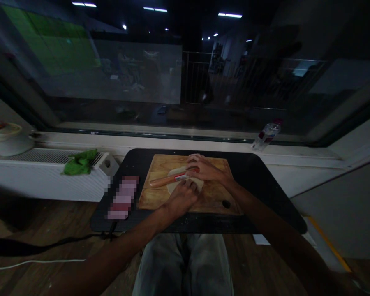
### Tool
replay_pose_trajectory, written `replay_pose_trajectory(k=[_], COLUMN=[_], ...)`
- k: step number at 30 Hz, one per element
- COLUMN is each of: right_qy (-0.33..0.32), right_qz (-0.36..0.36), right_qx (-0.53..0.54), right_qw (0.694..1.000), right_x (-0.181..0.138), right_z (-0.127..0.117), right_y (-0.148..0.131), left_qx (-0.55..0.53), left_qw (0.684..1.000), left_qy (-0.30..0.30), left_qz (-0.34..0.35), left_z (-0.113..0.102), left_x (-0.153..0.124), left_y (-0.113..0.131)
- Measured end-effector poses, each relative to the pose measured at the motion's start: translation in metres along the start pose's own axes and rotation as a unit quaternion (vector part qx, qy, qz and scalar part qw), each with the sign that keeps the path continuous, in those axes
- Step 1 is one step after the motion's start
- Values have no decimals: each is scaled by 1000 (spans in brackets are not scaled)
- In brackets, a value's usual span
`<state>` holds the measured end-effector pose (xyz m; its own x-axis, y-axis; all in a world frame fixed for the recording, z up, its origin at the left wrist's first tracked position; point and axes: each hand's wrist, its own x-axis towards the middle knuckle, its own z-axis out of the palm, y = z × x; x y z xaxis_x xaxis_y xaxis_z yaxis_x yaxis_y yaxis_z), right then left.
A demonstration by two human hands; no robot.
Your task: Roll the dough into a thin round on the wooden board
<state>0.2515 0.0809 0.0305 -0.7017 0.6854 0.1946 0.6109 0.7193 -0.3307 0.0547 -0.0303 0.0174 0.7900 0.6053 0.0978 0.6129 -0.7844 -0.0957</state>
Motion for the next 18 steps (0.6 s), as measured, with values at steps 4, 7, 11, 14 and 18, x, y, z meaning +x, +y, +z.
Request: replay_pose_trajectory(k=[4,7,11,14,18], right_qy=[-45,-68,-69,-57,-35], right_qz=[-31,-10,43,50,38], right_qx=[3,-20,-27,-14,-19], right_qw=[999,997,996,997,998], right_x=[-5,-7,-16,-26,-33], right_z=[-8,-7,0,7,16], right_y=[-6,-15,-30,-42,-52], left_qx=[4,12,26,3,-30], left_qw=[999,998,995,994,987], left_qy=[-25,-19,23,65,136], left_qz=[33,59,94,92,-80], left_z=[-3,-2,6,9,-2], left_x=[-6,-18,-52,-82,-92], left_y=[-1,-6,-21,-32,-53])
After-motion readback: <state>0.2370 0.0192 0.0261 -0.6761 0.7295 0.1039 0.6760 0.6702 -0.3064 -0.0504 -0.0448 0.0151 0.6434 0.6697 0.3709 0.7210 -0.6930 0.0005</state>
